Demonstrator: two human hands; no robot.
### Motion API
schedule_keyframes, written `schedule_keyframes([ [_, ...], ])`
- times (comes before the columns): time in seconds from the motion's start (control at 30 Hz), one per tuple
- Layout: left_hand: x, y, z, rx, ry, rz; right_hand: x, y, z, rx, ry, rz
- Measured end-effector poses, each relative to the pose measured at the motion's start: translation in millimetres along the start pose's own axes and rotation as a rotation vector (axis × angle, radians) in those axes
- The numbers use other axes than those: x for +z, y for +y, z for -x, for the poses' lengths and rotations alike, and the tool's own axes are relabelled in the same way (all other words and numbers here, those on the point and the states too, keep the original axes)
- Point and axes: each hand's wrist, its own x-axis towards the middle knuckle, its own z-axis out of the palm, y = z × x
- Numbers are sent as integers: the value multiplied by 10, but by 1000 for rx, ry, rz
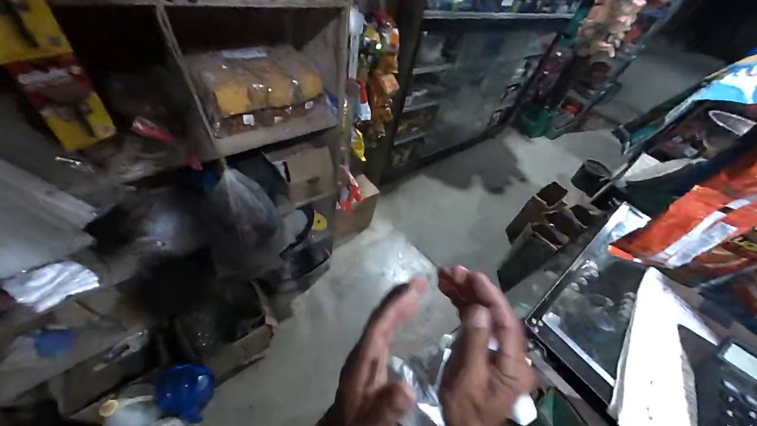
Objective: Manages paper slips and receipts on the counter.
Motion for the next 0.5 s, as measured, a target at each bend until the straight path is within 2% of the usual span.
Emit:
schedule_keyframes([
  [0.13,-136,-52,-636,129,160,-42,701,369,175,-81,-167,-256],
  [0.2,-206,10,-910,222,220,-143,748,161,25,-53,-294,-252],
  [0.27,-299,-60,-1102,319,224,-265,740,110,-127,-26,-340,-295],
  [0.37,-465,-402,-1260,342,161,-409,761,280,-255,54,-353,-388],
  [0.47,-481,-848,-1263,285,-29,-423,750,348,-537,236,-253,-451],
  [0.5,-475,-1042,-1255,286,-94,-402,750,381,-734,220,-227,-450],
])
